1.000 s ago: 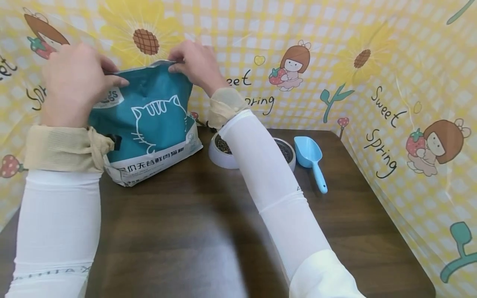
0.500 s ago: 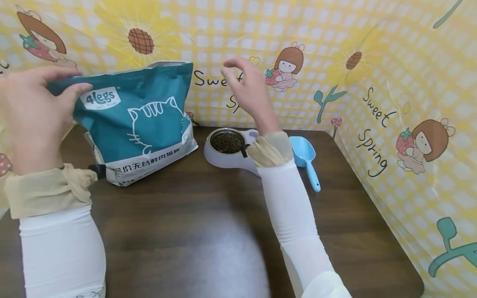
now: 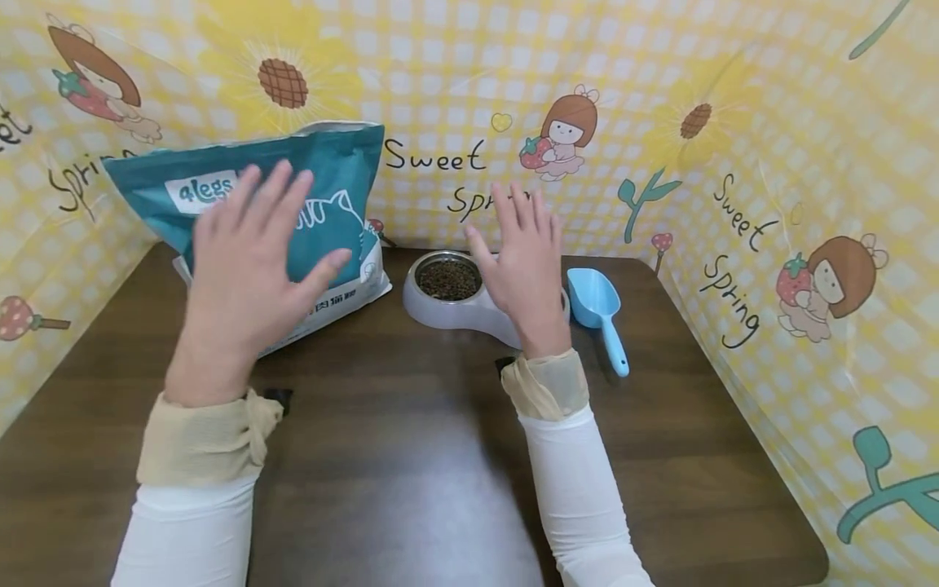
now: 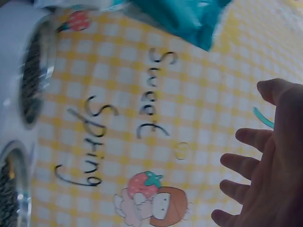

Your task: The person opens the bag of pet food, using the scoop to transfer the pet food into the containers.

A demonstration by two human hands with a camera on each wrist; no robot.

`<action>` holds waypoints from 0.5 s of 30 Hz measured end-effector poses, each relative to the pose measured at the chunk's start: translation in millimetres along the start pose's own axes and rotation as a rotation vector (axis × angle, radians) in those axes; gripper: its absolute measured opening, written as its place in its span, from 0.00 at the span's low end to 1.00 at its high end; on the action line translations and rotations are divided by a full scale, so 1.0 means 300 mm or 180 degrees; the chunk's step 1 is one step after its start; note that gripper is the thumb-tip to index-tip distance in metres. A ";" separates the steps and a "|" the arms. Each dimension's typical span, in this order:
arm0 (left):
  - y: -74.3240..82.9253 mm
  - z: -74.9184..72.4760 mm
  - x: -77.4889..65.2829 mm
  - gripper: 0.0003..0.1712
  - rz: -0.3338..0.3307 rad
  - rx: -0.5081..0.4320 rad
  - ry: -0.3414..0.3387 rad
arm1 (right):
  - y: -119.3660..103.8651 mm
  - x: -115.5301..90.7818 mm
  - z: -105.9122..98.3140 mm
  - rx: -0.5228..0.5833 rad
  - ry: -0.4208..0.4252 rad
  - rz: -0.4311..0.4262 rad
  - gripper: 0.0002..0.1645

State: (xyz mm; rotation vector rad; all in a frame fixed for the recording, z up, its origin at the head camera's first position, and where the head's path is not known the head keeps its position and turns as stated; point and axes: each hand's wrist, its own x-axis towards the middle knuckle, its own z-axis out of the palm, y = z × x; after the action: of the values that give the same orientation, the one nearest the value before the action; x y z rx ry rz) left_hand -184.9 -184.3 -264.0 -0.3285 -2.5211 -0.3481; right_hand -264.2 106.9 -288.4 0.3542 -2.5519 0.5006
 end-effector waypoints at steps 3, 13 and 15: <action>0.002 0.070 0.001 0.52 -0.0067 0.0070 -0.0529 | 0.002 -0.007 0.044 -0.0086 -0.0185 -0.0031 0.43; 0.025 0.269 -0.022 0.55 -0.0078 -0.0171 -0.0837 | 0.084 -0.007 0.146 -0.0257 -0.0684 0.0106 0.46; 0.016 0.299 -0.022 0.56 -0.0114 -0.0107 -0.0841 | 0.092 -0.004 0.158 -0.0246 -0.0729 0.0114 0.47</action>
State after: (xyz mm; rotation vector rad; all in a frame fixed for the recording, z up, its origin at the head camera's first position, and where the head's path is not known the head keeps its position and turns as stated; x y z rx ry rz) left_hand -223.1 -152.6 -339.1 -0.3637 -2.7853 -0.3831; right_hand -292.8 112.4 -334.7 0.3562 -2.7944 0.3925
